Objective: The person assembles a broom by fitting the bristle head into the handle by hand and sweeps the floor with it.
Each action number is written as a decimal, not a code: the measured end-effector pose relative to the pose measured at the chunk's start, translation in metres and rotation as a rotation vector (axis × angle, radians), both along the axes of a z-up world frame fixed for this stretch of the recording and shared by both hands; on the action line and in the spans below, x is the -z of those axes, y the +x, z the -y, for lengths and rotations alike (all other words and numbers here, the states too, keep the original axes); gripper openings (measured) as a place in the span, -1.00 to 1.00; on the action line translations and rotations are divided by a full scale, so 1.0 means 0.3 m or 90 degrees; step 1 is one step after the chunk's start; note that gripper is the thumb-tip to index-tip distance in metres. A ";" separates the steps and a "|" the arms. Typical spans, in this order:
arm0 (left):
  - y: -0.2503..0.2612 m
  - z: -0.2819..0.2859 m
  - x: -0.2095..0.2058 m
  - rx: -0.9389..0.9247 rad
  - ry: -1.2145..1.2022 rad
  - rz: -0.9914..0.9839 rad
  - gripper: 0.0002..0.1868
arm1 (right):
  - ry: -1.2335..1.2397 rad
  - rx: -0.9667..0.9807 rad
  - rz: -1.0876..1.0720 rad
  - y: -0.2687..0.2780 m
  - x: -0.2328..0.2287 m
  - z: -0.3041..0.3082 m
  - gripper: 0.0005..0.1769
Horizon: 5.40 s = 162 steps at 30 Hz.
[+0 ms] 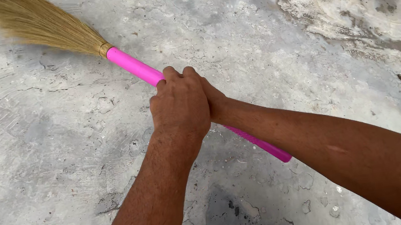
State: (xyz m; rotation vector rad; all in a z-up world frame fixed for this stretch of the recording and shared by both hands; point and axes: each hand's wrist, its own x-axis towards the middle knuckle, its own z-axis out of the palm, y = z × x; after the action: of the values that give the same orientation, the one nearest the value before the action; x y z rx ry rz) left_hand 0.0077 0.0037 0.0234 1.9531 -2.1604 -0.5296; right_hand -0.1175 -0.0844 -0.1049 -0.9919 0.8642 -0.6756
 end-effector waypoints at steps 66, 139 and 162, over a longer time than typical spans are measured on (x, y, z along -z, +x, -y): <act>0.136 1.083 0.143 -0.043 -0.017 -0.231 -0.39 | -0.335 0.084 -0.563 0.224 -0.058 1.134 -0.42; 0.471 1.139 0.030 0.097 0.137 0.177 -0.42 | 0.152 0.132 0.085 0.548 0.129 1.122 -0.63; 1.099 1.353 0.082 -0.102 0.135 0.036 -0.15 | 0.094 0.014 0.118 1.255 0.273 1.554 -0.59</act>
State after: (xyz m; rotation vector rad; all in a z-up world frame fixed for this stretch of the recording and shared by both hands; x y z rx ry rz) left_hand 0.3374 -0.4021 -0.0011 2.2537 -2.0296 -0.7091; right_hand 0.2590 -0.5504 -0.1870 -0.7759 0.7521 -0.7004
